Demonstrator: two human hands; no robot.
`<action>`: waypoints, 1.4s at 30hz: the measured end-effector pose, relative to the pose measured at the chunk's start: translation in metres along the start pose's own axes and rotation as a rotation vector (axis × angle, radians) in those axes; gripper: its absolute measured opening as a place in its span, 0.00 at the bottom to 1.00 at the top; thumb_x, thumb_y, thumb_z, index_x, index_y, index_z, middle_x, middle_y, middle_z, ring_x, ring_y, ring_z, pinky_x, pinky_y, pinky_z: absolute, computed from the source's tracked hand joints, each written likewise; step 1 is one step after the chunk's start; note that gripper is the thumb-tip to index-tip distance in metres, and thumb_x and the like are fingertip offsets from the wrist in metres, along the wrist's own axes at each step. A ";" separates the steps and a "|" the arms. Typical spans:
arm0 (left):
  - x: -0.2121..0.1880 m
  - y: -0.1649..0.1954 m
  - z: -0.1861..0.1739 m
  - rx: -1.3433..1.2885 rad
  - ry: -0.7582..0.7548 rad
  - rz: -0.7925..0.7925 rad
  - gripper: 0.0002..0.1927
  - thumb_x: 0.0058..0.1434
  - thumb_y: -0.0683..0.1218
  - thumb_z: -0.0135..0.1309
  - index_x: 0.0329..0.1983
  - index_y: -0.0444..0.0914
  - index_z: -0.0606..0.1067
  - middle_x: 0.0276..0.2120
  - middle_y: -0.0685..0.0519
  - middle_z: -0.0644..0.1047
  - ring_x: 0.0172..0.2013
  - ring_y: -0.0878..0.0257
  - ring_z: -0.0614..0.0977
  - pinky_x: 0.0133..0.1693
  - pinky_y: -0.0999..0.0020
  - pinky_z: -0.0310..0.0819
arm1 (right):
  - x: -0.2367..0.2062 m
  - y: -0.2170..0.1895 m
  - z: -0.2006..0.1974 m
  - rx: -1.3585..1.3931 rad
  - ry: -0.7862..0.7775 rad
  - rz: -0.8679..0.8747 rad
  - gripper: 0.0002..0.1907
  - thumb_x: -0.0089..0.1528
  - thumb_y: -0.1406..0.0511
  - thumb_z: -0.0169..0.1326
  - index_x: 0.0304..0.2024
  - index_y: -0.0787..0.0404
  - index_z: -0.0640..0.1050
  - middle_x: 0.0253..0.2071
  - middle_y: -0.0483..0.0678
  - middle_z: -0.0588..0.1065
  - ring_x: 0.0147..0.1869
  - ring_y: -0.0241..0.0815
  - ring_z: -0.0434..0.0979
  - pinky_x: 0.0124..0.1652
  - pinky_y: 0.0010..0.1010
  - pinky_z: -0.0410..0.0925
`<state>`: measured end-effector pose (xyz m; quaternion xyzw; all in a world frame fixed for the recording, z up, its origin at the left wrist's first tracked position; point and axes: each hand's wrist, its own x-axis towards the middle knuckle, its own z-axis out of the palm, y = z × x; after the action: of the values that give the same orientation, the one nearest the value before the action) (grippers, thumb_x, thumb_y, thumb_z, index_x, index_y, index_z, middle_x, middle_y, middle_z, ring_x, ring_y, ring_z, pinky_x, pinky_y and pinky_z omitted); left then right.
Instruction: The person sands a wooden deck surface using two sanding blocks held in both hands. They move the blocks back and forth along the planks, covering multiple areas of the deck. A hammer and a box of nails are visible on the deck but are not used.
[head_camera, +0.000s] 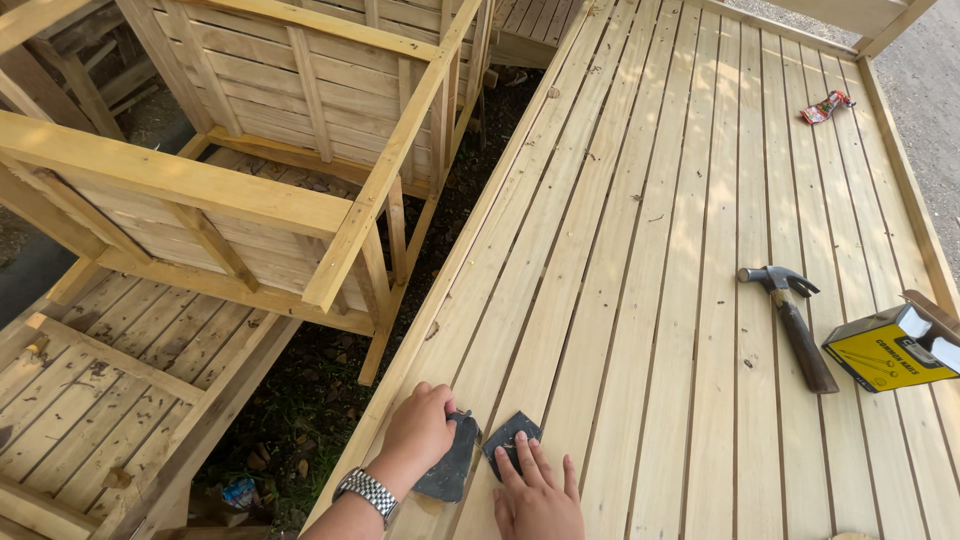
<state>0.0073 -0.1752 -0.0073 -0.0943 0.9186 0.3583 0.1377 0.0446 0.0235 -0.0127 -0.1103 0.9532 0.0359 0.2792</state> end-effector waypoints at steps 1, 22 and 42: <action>0.004 0.002 -0.004 -0.053 0.066 0.024 0.09 0.60 0.45 0.59 0.42 0.41 0.73 0.44 0.52 0.76 0.44 0.54 0.80 0.46 0.61 0.76 | 0.004 0.005 -0.004 0.025 0.076 -0.011 0.32 0.66 0.51 0.41 0.74 0.36 0.58 0.80 0.42 0.47 0.80 0.38 0.43 0.73 0.54 0.33; 0.011 -0.021 0.041 0.412 0.112 0.665 0.40 0.69 0.66 0.41 0.71 0.31 0.58 0.74 0.36 0.56 0.73 0.48 0.54 0.69 0.54 0.39 | 0.094 0.012 -0.053 0.065 0.352 -0.006 0.32 0.66 0.54 0.40 0.72 0.52 0.57 0.77 0.45 0.51 0.80 0.43 0.47 0.73 0.49 0.41; 0.067 0.008 0.023 0.560 -0.093 0.598 0.51 0.62 0.73 0.39 0.76 0.34 0.48 0.75 0.38 0.45 0.75 0.50 0.46 0.70 0.57 0.34 | 0.100 0.013 -0.058 0.051 0.325 -0.027 0.33 0.66 0.55 0.40 0.74 0.52 0.56 0.78 0.43 0.49 0.80 0.42 0.45 0.72 0.52 0.40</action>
<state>-0.0539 -0.1582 -0.0401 0.2340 0.9604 0.1225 0.0892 -0.0708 0.0093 -0.0181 -0.1206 0.9848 -0.0102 0.1244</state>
